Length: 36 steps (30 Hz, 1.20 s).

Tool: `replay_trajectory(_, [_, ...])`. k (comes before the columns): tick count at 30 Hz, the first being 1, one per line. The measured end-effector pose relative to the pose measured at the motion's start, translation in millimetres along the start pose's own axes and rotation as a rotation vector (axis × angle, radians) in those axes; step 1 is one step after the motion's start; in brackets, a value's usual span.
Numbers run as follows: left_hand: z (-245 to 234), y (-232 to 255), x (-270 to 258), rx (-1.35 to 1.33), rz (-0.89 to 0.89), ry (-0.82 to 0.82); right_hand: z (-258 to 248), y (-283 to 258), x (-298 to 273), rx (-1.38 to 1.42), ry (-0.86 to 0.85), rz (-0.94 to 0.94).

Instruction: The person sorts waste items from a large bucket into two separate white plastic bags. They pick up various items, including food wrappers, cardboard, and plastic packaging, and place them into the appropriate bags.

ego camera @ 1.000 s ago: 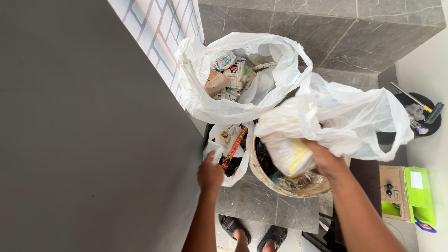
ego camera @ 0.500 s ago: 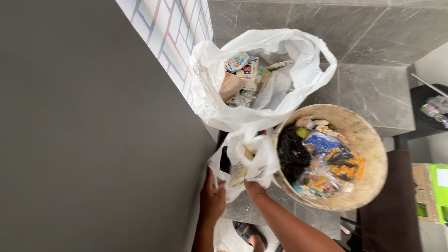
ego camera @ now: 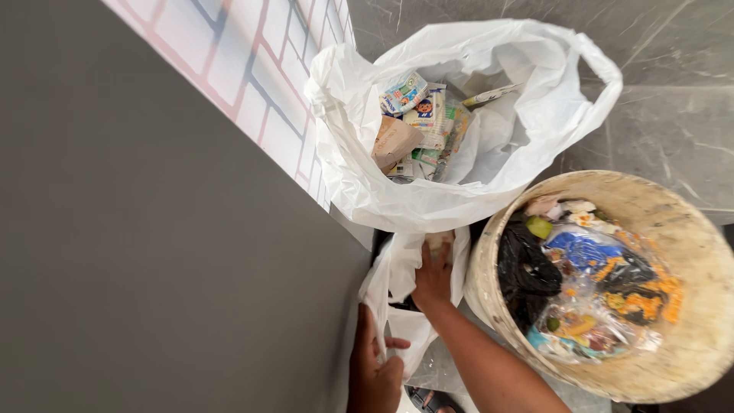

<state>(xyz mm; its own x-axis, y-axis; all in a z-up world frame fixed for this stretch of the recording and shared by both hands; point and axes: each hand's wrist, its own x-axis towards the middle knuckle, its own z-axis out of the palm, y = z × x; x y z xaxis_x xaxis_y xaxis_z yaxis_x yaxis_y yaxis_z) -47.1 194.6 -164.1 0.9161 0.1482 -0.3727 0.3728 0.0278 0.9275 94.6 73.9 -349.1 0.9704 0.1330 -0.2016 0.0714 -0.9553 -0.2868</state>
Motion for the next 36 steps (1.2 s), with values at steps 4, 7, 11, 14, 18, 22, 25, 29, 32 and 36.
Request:
replay_trajectory(4, [-5,-25,5,-0.232,-0.01,-0.053,13,-1,36,-0.161,-0.263,0.033])
replay_trajectory(7, [8,-33,4,-0.081,0.126,-0.128,10,-8,56,-0.148,-0.294,0.047])
replay_trajectory(11, [6,-23,0,-0.059,-0.079,-0.047,-12,-12,48,-0.1,-0.386,0.05])
replay_trajectory(14, [5,-15,0,-0.06,-0.06,-0.011,-42,-2,10,0.02,-0.353,0.043])
replay_trajectory(18, [11,-12,1,-0.069,0.045,0.019,-66,13,-69,0.185,-0.223,-0.047])
replay_trajectory(22, [22,12,-1,0.041,-0.033,0.015,-86,6,-99,0.285,-0.23,-0.083])
replay_trajectory(25, [38,25,-5,0.16,-0.036,0.019,-80,-6,-67,0.247,-0.236,-0.232])
replay_trajectory(29, [44,27,-7,0.17,-0.021,0.064,-32,-19,-32,0.184,-0.294,-0.274])
replay_trajectory(32, [44,27,-3,0.151,0.043,0.069,-15,-15,-11,0.178,-0.312,-0.2])
replay_trajectory(36, [32,33,-4,0.164,-0.162,0.108,-31,-25,-9,0.181,-0.402,-0.135])
